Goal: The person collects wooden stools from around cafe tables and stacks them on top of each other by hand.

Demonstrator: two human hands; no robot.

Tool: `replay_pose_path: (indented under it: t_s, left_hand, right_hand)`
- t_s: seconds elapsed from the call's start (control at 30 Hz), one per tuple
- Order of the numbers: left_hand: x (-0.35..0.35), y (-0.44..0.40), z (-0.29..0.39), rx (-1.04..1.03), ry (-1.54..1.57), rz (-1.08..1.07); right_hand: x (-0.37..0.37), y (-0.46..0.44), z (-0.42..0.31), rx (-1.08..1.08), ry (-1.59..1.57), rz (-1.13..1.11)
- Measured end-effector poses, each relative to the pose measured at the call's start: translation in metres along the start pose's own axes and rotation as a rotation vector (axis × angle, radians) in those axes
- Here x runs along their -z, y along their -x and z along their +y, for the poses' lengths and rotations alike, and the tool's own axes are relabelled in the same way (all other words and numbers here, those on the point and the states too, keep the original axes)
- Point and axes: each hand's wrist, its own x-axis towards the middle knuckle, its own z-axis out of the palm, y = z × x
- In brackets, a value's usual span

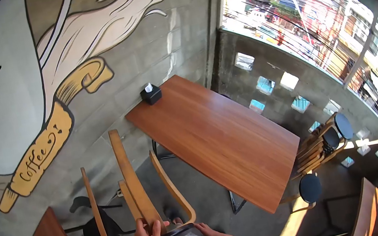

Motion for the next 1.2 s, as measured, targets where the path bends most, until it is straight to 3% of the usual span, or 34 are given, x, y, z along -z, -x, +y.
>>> replay_pose_path:
  t_s: [0.1,0.13,0.17,0.27,0.3,0.43,0.53,0.63,0.73,0.8,0.93,1.07,1.1,1.2]
  left_hand:
    - [-0.012,0.034,0.045,-0.093,0.037,-0.085]
    - [-0.016,0.046,0.059,-0.114,0.063,-0.104]
    - [-0.032,0.061,0.093,-0.138,0.121,-0.104]
    - [-0.035,0.072,0.102,-0.308,0.155,-0.261]
    - [-0.039,0.073,0.106,-0.467,0.098,-0.326]
    - [-0.057,0.062,0.110,-0.662,0.267,-0.474]
    - [-0.092,0.053,0.127,-0.618,0.532,-0.700]
    - [-0.126,0.029,0.123,-0.497,0.523,-0.827]
    - [-0.175,0.022,0.126,-0.359,0.529,-0.962]
    - [-0.207,0.027,0.125,-0.162,0.618,-1.127]
    - [-0.267,0.039,0.112,0.045,0.625,-1.368]
    - [-0.312,0.061,0.117,0.146,0.556,-1.642]
    - [-0.321,0.062,0.113,0.197,0.523,-1.708]
    - [-0.350,0.065,0.088,0.243,0.491,-1.851]
  right_hand:
    - [-0.004,0.031,-0.013,0.271,-0.125,0.146]
    - [0.007,0.050,-0.039,0.287,-0.393,0.264]
    - [0.021,0.062,-0.040,0.263,-0.370,0.300]
    - [0.067,0.107,-0.057,0.283,-0.335,0.445]
    - [0.080,0.123,-0.068,0.349,-0.287,0.543]
    - [0.101,0.177,-0.084,0.510,-0.250,0.825]
    - [0.084,0.214,-0.080,0.471,-0.179,1.076]
    - [0.057,0.243,-0.099,0.421,-0.425,1.341]
    - [0.048,0.273,-0.128,0.534,-0.182,1.756]
    - [0.045,0.292,-0.123,0.386,0.122,1.994]
    - [0.031,0.326,-0.120,0.065,0.018,2.212]
    - [0.013,0.338,-0.105,0.053,-0.179,2.451]
    - [0.009,0.341,-0.106,0.008,-0.091,2.473]
    - [-0.017,0.345,-0.090,0.135,-0.389,2.646]
